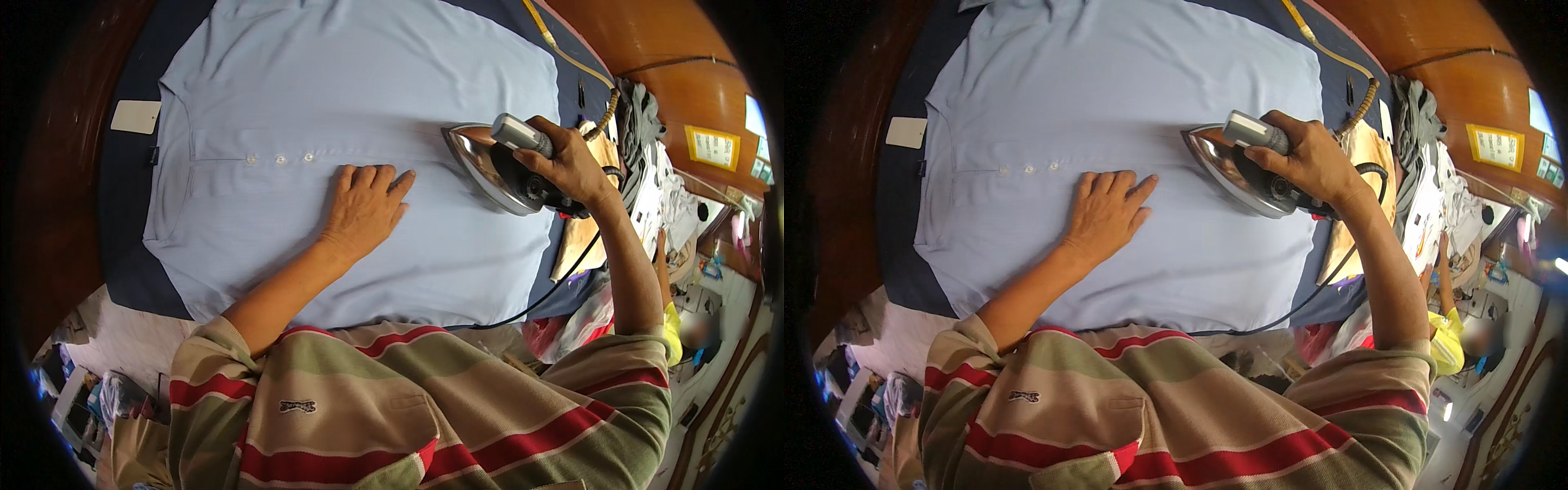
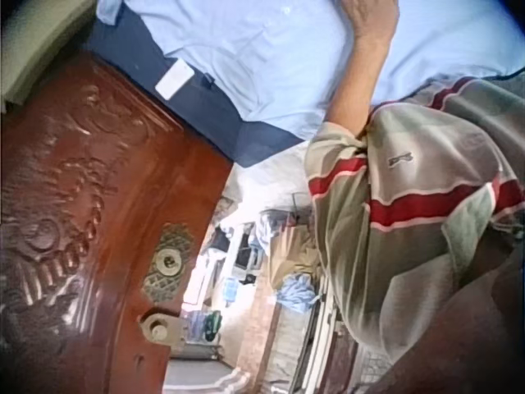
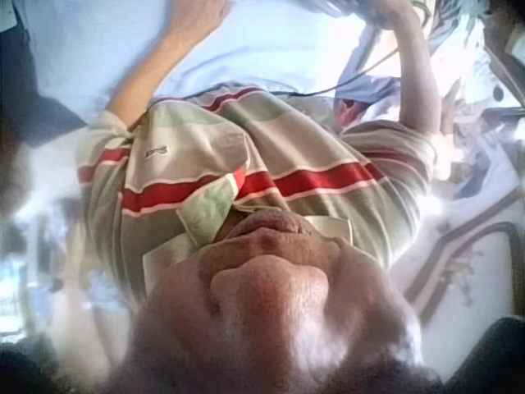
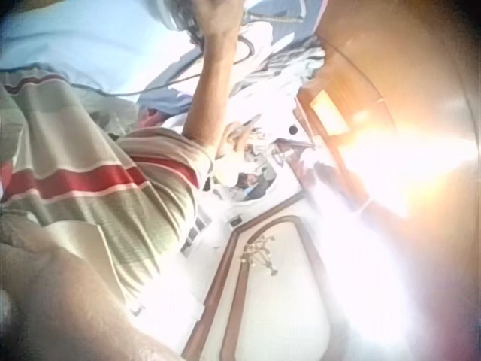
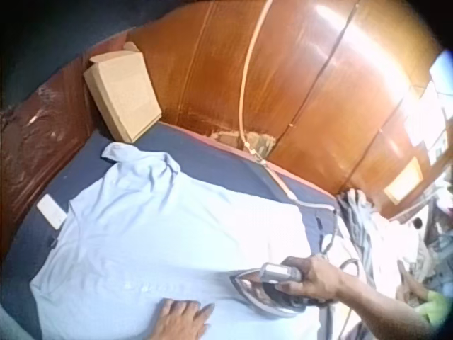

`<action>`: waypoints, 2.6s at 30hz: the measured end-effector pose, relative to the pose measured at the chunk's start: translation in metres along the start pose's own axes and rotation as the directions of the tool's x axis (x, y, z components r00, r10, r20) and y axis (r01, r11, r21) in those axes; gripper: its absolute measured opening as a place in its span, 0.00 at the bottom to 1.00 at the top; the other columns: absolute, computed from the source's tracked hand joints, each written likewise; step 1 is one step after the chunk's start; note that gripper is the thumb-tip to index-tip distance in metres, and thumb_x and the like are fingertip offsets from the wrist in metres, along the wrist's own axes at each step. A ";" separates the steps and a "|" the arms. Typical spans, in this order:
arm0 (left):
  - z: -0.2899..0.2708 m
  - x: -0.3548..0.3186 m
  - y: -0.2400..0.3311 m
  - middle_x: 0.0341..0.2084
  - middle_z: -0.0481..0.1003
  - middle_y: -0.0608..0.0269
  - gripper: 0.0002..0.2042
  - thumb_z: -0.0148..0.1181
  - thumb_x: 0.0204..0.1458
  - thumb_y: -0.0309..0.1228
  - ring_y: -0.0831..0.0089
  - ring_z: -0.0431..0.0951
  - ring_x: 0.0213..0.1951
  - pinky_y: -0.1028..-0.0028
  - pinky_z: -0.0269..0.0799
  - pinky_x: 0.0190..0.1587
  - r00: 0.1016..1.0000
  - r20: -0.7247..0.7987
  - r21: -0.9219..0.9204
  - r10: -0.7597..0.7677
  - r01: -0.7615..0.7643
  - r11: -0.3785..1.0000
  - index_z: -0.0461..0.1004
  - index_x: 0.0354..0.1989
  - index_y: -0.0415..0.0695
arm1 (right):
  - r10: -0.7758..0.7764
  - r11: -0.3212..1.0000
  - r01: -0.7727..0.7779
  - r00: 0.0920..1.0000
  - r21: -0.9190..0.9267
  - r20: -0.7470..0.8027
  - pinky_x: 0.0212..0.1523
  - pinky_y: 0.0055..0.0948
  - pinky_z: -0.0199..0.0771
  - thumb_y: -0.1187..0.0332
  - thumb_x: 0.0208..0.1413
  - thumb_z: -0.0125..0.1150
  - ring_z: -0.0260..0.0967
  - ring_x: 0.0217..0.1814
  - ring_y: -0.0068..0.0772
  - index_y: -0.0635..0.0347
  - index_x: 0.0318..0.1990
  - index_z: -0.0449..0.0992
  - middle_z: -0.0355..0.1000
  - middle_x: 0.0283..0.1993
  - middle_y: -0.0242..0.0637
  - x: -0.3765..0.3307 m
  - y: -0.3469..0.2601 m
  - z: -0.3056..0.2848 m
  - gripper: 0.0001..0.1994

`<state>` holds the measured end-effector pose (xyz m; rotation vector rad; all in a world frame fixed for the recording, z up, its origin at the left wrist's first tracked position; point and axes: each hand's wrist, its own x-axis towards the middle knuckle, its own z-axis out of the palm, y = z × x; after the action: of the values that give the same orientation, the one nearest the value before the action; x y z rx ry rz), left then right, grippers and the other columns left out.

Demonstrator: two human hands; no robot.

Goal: The person irons the front and sleeves of a blue shirt on a padded table before folding it and placing it into a stack of similar garments.

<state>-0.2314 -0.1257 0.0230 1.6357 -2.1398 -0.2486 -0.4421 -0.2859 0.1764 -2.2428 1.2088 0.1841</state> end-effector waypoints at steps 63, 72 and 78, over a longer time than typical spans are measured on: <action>-0.033 -0.052 -0.139 0.65 0.50 0.68 0.25 0.35 0.59 0.45 0.71 0.46 0.66 0.55 0.40 0.62 0.817 -0.169 0.397 -0.552 0.569 0.720 0.49 0.65 0.54 | -0.115 0.983 0.121 0.992 -0.137 0.053 0.32 0.37 0.74 0.55 0.47 0.57 0.72 0.26 0.49 0.64 0.39 0.72 0.72 0.23 0.51 0.019 -0.049 0.046 0.19; -0.048 -0.052 -0.151 0.66 0.45 0.75 0.24 0.26 0.60 0.48 0.74 0.41 0.67 0.55 0.36 0.64 0.787 -0.068 0.401 -0.614 0.585 0.705 0.46 0.66 0.60 | -0.303 0.933 0.328 0.938 -0.151 0.166 0.31 0.42 0.73 0.52 0.47 0.56 0.72 0.26 0.50 0.57 0.40 0.72 0.72 0.22 0.47 0.003 -0.038 0.055 0.20; -0.047 -0.056 -0.151 0.66 0.45 0.75 0.24 0.26 0.61 0.47 0.73 0.42 0.67 0.55 0.35 0.64 0.788 -0.088 0.397 -0.609 0.589 0.704 0.46 0.66 0.60 | -0.200 0.968 0.211 0.975 -0.133 0.095 0.30 0.43 0.72 0.52 0.46 0.56 0.72 0.26 0.50 0.60 0.39 0.72 0.72 0.21 0.47 -0.005 -0.036 0.056 0.20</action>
<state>-0.0670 -0.1102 -0.0078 2.5832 -1.6806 -0.0269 -0.4077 -0.2362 0.1478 -2.4415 0.9387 0.2839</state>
